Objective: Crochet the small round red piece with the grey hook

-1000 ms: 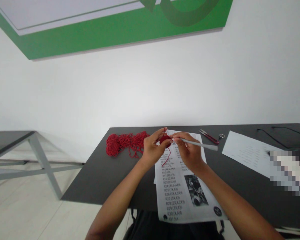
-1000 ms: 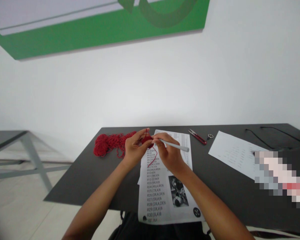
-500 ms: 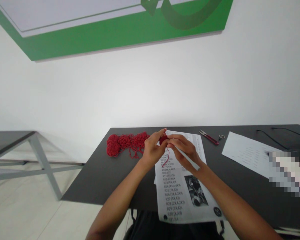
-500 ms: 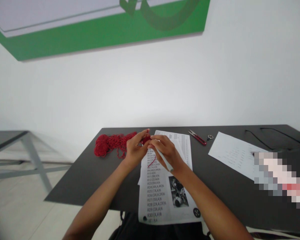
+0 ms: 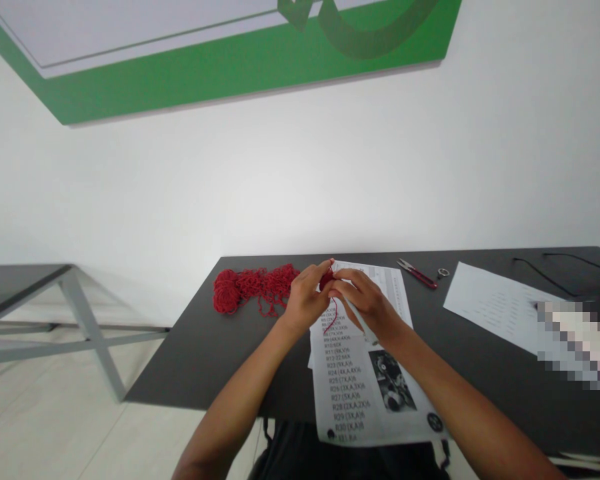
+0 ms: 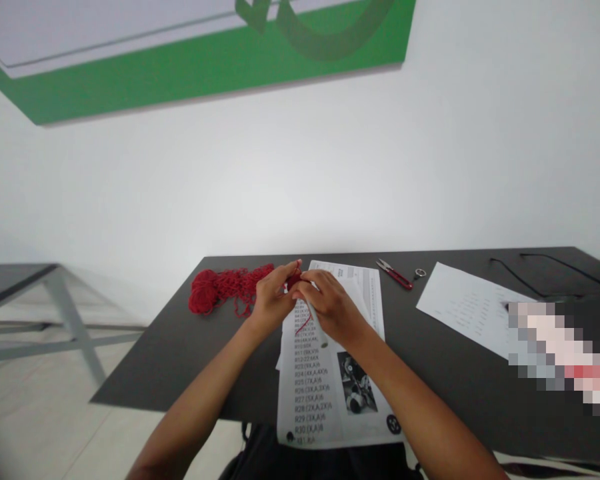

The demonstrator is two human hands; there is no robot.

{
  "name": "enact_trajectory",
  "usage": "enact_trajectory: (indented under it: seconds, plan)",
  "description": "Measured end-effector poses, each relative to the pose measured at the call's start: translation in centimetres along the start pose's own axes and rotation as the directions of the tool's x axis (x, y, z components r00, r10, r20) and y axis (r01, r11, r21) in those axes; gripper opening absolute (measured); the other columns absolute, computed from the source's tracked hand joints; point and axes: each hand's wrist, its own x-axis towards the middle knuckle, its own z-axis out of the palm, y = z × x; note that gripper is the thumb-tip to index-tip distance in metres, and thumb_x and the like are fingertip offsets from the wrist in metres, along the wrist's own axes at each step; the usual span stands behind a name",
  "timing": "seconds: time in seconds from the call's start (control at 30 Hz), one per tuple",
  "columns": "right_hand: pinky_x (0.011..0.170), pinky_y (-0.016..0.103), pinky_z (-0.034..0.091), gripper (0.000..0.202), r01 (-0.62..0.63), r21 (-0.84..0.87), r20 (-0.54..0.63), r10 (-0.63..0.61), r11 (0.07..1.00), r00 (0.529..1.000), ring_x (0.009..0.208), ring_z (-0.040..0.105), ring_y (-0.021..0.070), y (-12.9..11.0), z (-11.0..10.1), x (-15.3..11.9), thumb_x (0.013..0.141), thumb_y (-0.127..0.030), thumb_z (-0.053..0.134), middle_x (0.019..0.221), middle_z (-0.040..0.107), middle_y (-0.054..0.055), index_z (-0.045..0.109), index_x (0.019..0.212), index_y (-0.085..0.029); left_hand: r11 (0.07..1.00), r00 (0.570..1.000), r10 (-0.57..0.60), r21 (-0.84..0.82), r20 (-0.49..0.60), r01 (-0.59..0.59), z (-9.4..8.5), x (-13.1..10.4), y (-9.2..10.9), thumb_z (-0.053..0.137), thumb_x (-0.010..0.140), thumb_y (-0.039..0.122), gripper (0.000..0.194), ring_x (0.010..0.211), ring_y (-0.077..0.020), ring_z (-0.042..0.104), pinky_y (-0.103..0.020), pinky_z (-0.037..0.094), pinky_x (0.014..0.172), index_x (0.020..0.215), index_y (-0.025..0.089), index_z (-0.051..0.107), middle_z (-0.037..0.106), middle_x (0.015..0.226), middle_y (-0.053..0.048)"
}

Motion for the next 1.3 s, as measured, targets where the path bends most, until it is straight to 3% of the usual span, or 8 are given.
enact_trajectory:
  seconds: [0.3,0.43,0.53,0.63,0.77,0.9,1.13,1.3]
  plan:
    - [0.092,0.044,0.063,0.019,0.005,0.035,0.014,-0.005,0.999,1.0,0.109,0.068,0.0262,0.4,0.1,-0.1,0.102,-0.014,0.053,0.116,0.067,0.013,0.065,0.115,-0.023,0.999,0.998,-0.033,-0.007,0.059,0.033,-0.1,-0.2,-0.1,0.067,0.087,0.014,0.041,0.085,-0.0199,0.073,-0.032,0.059,0.078,0.128,0.016,0.07,0.078,0.095,-0.009]
    - [0.09,0.045,0.063,0.02,0.026,-0.016,-0.032,-0.027,1.0,0.999,0.106,0.068,0.0272,0.1,-0.1,0.0,0.102,-0.014,0.055,0.111,0.066,0.013,0.065,0.116,-0.023,0.943,0.966,-0.258,-0.22,-0.014,0.249,0.8,-0.1,0.6,0.07,0.081,0.012,0.039,0.081,-0.0178,0.072,-0.03,0.057,0.077,0.119,0.018,0.076,0.08,0.094,-0.007]
    - [0.093,0.048,0.062,0.027,0.04,-0.079,-0.082,-0.046,0.996,0.996,0.108,0.067,0.0288,-0.1,-0.3,0.1,0.1,-0.013,0.057,0.112,0.066,0.013,0.064,0.124,-0.024,0.601,0.813,-0.565,-0.606,0.14,0.521,1.4,0.4,1.7,0.084,0.071,0.018,0.041,0.079,-0.0188,0.073,-0.029,0.057,0.074,0.111,0.015,0.079,0.081,0.092,-0.008]
    - [0.093,0.048,0.063,0.04,0.072,-0.099,-0.126,-0.084,0.992,0.988,0.11,0.067,0.0294,0.2,-0.4,0.0,0.099,-0.012,0.06,0.114,0.066,0.013,0.059,0.136,-0.026,0.179,0.674,-0.643,-0.785,0.363,0.593,1.3,1.0,2.8,0.094,0.06,0.021,0.045,0.073,-0.016,0.072,-0.025,0.054,0.069,0.103,0.014,0.08,0.081,0.089,-0.008]
    - [0.099,0.049,0.062,0.055,0.091,-0.013,-0.15,-0.092,0.996,0.984,0.119,0.066,0.0285,0.8,-0.5,-0.4,0.099,-0.013,0.061,0.123,0.066,0.012,0.051,0.148,-0.033,-0.008,0.634,-0.622,-0.813,0.46,0.582,0.8,1.3,3.4,0.097,0.06,0.025,0.043,0.068,-0.0117,0.07,-0.022,0.052,0.068,0.1,0.014,0.081,0.08,0.083,-0.006]
    - [0.085,0.037,0.067,0.047,0.004,0.159,-0.109,0.013,0.987,0.994,0.113,0.072,0.0235,1.0,-0.4,-0.8,0.101,-0.017,0.058,0.128,0.066,0.009,0.056,0.144,-0.037,0.104,0.678,-0.625,-0.82,0.386,0.562,0.7,1.2,2.6,0.097,0.061,0.033,0.045,0.066,-0.0135,0.07,-0.024,0.055,0.065,0.1,0.016,0.082,0.081,0.085,-0.007]
    - [0.099,0.047,0.059,0.016,-0.008,0.151,-0.142,0.03,0.988,0.989,0.114,0.069,0.0256,0.8,-0.3,0.3,0.098,-0.019,0.064,0.114,0.075,0.006,0.07,0.11,-0.029,0.787,0.884,-0.463,-0.487,-0.062,0.378,0.0,1.0,0.8,0.083,0.078,0.027,0.027,0.071,-0.0165,0.072,-0.027,0.06,0.067,0.103,0.018,0.083,0.081,0.086,-0.005]
    - [0.095,0.046,0.058,0.009,0.007,0.043,-0.132,-0.001,0.999,0.991,0.103,0.073,0.0237,0.6,-0.3,0.9,0.098,-0.018,0.065,0.109,0.078,0.006,0.068,0.1,-0.026,0.894,0.955,-0.28,-0.391,-0.102,0.22,-0.3,1.0,0.2,0.075,0.085,0.02,0.033,0.063,-0.0112,0.067,-0.023,0.058,0.064,0.118,0.018,0.078,0.076,0.078,0.0]
